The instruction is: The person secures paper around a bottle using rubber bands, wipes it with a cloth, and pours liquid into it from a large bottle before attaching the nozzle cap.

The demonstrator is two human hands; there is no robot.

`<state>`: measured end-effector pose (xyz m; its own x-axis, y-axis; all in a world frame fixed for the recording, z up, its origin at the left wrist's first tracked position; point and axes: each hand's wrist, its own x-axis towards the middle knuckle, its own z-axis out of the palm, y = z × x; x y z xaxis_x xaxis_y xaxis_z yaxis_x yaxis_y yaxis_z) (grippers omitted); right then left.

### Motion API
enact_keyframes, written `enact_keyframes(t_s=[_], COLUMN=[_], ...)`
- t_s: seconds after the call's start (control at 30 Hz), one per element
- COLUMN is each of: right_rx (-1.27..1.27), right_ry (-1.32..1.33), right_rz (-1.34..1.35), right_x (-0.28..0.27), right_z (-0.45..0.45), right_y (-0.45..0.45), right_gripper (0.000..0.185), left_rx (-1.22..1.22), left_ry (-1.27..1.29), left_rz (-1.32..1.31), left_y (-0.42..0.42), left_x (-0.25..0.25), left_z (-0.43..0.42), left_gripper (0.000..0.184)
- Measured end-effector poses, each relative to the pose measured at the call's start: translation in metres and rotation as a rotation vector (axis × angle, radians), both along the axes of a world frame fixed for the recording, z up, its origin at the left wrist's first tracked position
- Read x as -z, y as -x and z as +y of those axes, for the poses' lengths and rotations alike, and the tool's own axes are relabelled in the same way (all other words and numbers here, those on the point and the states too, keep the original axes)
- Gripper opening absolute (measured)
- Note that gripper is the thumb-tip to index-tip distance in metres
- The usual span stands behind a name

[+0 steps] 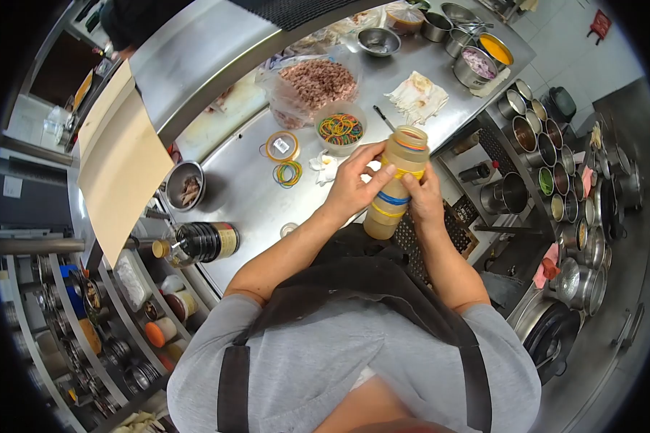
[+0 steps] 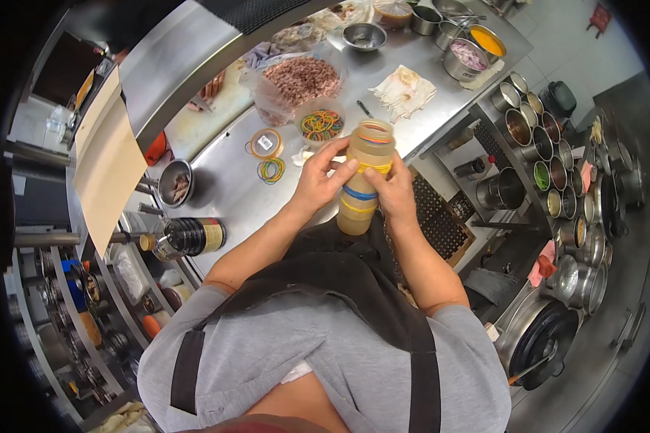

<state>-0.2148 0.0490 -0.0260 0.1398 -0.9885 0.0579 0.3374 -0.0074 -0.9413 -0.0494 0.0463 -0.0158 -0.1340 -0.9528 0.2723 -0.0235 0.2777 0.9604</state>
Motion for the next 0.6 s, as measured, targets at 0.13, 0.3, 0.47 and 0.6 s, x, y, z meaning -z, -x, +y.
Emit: enact_keyframes(t_s=[0.13,0.3,0.47,0.6], right_rx=[0.184,0.108,-0.014,0.158], right_ry=[0.048,0.157,0.194,0.259], right_rz=[-0.057,0.049,0.545,0.462], right_x=[-0.009,-0.012,-0.006,0.004], right_z=[0.007,0.005,-0.021,-0.029], right_y=[0.002,0.008,0.02,0.014], right_gripper=[0.064,0.071,0.069,0.067], left_rx=[0.116,0.228,0.094,-0.242], left_ry=[-0.083,-0.008,0.062,-0.313], left_rz=[0.061,-0.151,-0.417,-0.438], left_y=[0.006,0.002,-0.028,-0.096], left_x=[0.018,0.021,0.05,0.082], left_z=[0.013,0.014,0.01,0.007], left_gripper=[0.082,0.084,0.064,0.053])
